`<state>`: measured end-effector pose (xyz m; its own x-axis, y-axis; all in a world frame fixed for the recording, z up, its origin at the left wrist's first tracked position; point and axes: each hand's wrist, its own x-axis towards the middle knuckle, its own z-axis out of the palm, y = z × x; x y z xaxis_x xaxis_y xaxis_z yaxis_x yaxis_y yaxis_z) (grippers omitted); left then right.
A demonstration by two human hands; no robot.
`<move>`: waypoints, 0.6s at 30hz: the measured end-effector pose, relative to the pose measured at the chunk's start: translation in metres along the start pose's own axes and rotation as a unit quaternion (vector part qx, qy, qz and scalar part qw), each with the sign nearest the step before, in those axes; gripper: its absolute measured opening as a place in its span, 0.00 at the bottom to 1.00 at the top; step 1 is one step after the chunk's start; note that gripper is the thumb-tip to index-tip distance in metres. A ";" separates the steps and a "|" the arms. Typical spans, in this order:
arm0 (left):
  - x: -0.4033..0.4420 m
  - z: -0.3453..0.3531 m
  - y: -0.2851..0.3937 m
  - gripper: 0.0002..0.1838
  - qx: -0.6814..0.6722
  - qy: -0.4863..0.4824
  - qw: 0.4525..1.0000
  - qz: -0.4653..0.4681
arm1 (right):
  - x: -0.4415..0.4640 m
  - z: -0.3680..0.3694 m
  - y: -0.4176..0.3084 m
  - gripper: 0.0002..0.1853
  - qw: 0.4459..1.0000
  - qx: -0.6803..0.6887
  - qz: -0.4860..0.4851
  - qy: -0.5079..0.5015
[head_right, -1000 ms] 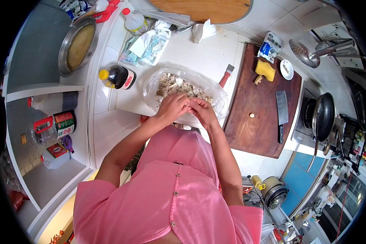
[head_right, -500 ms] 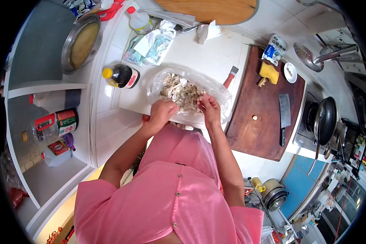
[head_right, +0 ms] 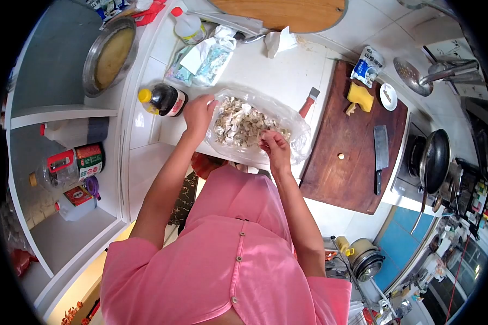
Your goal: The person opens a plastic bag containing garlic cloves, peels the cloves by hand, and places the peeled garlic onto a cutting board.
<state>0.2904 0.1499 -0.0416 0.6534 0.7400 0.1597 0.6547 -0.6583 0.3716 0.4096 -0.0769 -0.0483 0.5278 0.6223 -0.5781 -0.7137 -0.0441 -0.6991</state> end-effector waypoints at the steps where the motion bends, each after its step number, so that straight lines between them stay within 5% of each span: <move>1: 0.005 0.005 -0.002 0.11 0.019 -0.021 1.000 0.000 | -0.002 0.002 -0.001 0.08 1.000 0.001 0.000 -0.002; 5: 0.009 0.007 0.001 0.09 0.028 -0.031 0.999 -0.002 | -0.006 0.002 -0.001 0.07 1.000 0.004 0.004 0.011; 8: 0.004 0.017 -0.013 0.10 -0.057 0.028 0.997 -0.044 | -0.007 0.001 0.000 0.08 1.000 0.005 0.002 0.002; 12: -0.004 0.016 -0.028 0.14 -0.275 -0.015 0.944 -0.183 | -0.005 -0.001 0.000 0.09 1.000 0.009 0.001 -0.002; 18: -0.012 0.029 -0.041 0.14 -0.308 -0.005 0.936 -0.171 | -0.001 0.002 0.000 0.10 1.000 0.004 0.013 -0.006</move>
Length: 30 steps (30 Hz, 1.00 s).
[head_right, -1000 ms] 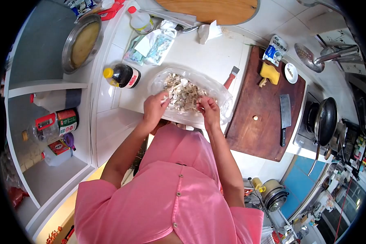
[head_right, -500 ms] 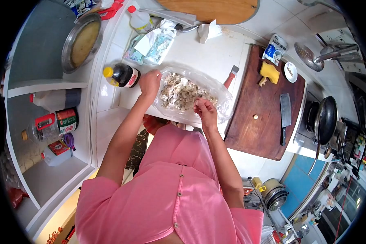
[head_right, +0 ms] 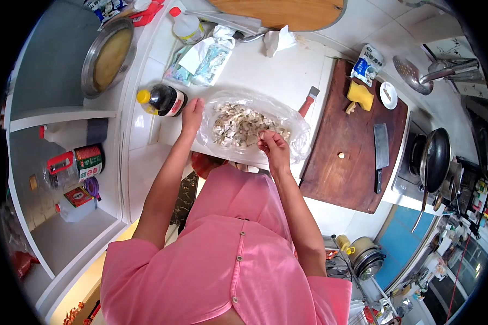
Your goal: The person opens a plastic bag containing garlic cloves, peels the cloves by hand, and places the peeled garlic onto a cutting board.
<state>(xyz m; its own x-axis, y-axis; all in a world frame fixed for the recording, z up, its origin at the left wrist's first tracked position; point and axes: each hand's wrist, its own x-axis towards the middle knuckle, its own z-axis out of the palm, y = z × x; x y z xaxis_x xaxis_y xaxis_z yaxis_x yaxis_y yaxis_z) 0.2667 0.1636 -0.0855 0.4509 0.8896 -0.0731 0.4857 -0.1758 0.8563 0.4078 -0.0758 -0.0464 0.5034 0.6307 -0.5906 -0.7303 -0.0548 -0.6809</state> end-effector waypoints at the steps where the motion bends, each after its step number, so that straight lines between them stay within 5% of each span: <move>1: 0.000 0.001 -0.002 0.13 -0.034 -0.003 0.999 -0.023 | 0.001 0.000 0.000 0.10 1.000 0.000 0.002 0.000; 3: 0.001 0.004 -0.004 0.12 -0.102 -0.010 0.992 -0.067 | 0.001 0.000 0.000 0.11 1.000 -0.004 0.000 -0.004; 9: 0.004 -0.006 -0.008 0.10 -0.099 0.030 0.994 0.015 | 0.001 -0.003 -0.001 0.12 1.000 -0.015 0.003 0.000; 15: 0.017 -0.004 -0.024 0.21 0.314 0.017 0.949 0.026 | 0.000 -0.002 0.001 0.13 1.000 -0.021 0.009 0.003; 20: 0.032 0.007 -0.028 0.30 0.347 -0.063 0.931 -0.099 | -0.001 -0.004 0.004 0.13 1.000 -0.026 0.010 0.005; 25: 0.053 0.020 -0.019 0.26 0.370 -0.097 0.915 -0.127 | 0.003 -0.008 0.007 0.13 0.999 -0.035 0.021 0.007; 30: 0.066 0.039 -0.031 0.17 0.523 -0.156 0.838 -0.023 | 0.001 -0.005 0.011 0.12 0.998 -0.058 0.032 0.016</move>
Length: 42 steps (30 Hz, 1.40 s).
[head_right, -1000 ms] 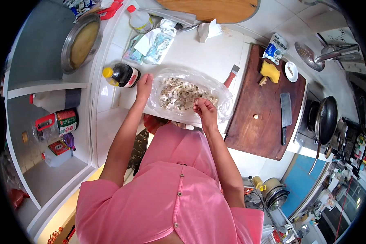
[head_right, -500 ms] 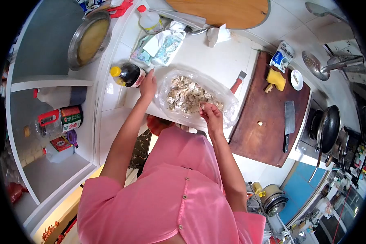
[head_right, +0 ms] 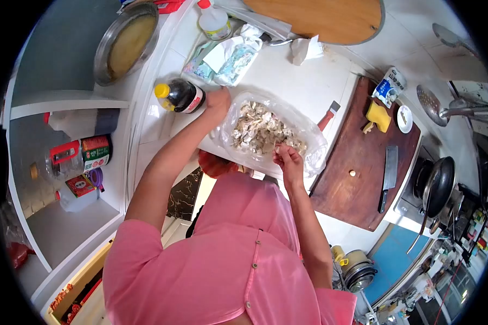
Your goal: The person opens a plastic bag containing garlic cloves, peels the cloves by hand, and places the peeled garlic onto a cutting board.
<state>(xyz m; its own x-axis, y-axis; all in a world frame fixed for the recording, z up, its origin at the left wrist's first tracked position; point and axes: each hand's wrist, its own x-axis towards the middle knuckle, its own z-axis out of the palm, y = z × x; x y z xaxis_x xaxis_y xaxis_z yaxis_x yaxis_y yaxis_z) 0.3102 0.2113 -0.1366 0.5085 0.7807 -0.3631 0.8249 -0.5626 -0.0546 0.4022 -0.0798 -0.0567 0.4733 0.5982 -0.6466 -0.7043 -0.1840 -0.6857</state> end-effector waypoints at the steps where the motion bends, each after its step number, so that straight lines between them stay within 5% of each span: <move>1: 0.003 -0.002 -0.004 0.15 -0.010 -0.014 1.000 0.005 | 0.003 0.001 -0.001 0.12 1.000 -0.004 0.001 0.003; 5: -0.034 -0.020 -0.018 0.08 -0.279 0.106 0.953 -0.048 | 0.005 0.002 -0.009 0.13 1.000 0.000 -0.008 -0.011; 7: -0.023 0.004 -0.024 0.09 -0.620 0.070 0.780 -0.042 | 0.008 0.001 -0.008 0.13 1.000 -0.001 0.000 -0.010; 9: -0.018 -0.005 -0.012 0.10 -0.886 -0.006 0.461 -0.042 | 0.011 0.001 -0.007 0.13 1.000 -0.004 0.010 -0.011; 10: -0.008 -0.011 -0.013 0.15 -0.899 -0.059 0.431 0.057 | 0.012 0.001 -0.007 0.13 1.000 -0.007 0.015 -0.012; 14: 0.016 0.017 -0.007 0.19 -0.875 -0.178 0.447 0.052 | 0.019 0.005 -0.009 0.13 1.000 -0.012 0.018 -0.016; 20: 0.013 0.055 0.011 0.16 -0.852 -0.040 0.501 0.144 | 0.023 0.006 -0.013 0.12 0.999 -0.031 0.027 -0.012; 23: -0.014 0.048 0.037 0.13 -0.785 0.102 0.598 0.122 | 0.031 0.034 -0.033 0.11 0.996 -0.071 -0.033 -0.045; 27: -0.002 0.049 0.028 0.14 -0.854 0.044 0.516 0.051 | 0.081 0.106 -0.045 0.11 0.952 -0.190 -0.149 -0.188; 29: -0.007 0.044 0.008 0.14 -0.872 0.020 0.489 0.009 | 0.126 0.130 -0.017 0.10 0.942 -0.243 -0.129 -0.193; 32: -0.034 0.042 -0.014 0.15 -0.842 0.074 0.532 -0.045 | 0.167 0.152 -0.002 0.10 0.775 -0.542 -0.238 -0.221; 38: -0.099 0.050 -0.039 0.15 -0.879 0.146 0.445 -0.089 | 0.185 0.145 0.038 0.09 0.787 -0.498 -0.324 -0.167; 42: -0.113 0.056 -0.044 0.14 -0.892 0.124 0.412 -0.139 | 0.176 0.143 0.030 0.09 0.862 -0.400 -0.252 -0.183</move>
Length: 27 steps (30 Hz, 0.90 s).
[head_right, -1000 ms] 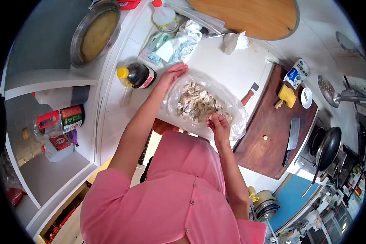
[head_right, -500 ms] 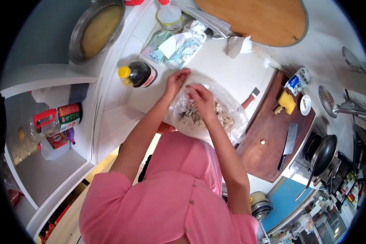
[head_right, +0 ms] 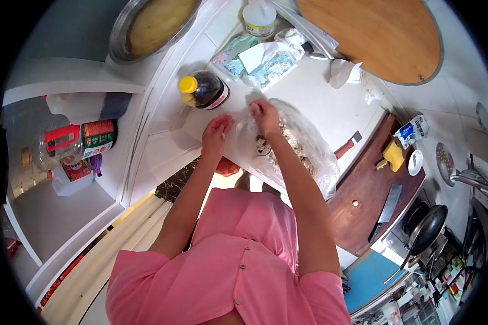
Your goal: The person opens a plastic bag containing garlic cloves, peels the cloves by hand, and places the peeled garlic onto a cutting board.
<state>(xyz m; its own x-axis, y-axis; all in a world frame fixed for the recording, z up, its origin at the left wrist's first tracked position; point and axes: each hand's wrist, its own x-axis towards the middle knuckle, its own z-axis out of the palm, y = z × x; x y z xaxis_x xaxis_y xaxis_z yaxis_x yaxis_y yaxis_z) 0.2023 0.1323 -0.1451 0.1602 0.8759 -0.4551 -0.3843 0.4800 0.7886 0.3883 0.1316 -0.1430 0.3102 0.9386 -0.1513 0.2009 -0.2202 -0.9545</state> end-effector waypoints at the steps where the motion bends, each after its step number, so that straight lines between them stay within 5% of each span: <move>1: 0.001 -0.003 0.000 0.13 0.016 -0.014 1.000 -0.016 | -0.001 -0.006 -0.002 0.09 0.997 0.080 0.022 -0.002; 3: 0.000 -0.013 -0.002 0.12 0.047 -0.038 0.997 -0.052 | -0.008 -0.019 -0.022 0.10 0.969 0.238 0.069 -0.008; 6: 0.000 0.013 0.013 0.12 0.145 -0.025 0.977 -0.151 | -0.049 -0.058 -0.081 0.12 0.956 0.263 0.124 0.046; 12: -0.047 0.086 0.017 0.17 0.481 -0.218 0.837 0.142 | -0.127 -0.102 -0.059 0.12 0.928 0.324 0.144 0.113; 15: -0.075 0.103 0.001 0.20 0.525 -0.286 0.776 0.199 | -0.150 -0.105 -0.039 0.12 0.915 0.347 0.151 0.137; 27: -0.093 0.101 -0.001 0.18 0.543 -0.365 0.721 0.227 | -0.164 -0.097 -0.025 0.12 0.896 0.377 0.179 0.151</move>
<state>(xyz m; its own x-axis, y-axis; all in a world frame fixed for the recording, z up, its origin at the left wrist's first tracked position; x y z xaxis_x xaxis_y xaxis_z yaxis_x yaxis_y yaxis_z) 0.2801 0.0552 -0.0622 0.8309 0.5560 -0.0214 0.3268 -0.4567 0.8274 0.4223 -0.0427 -0.0693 0.4898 0.7041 -0.5141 -0.6109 -0.1435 -0.7786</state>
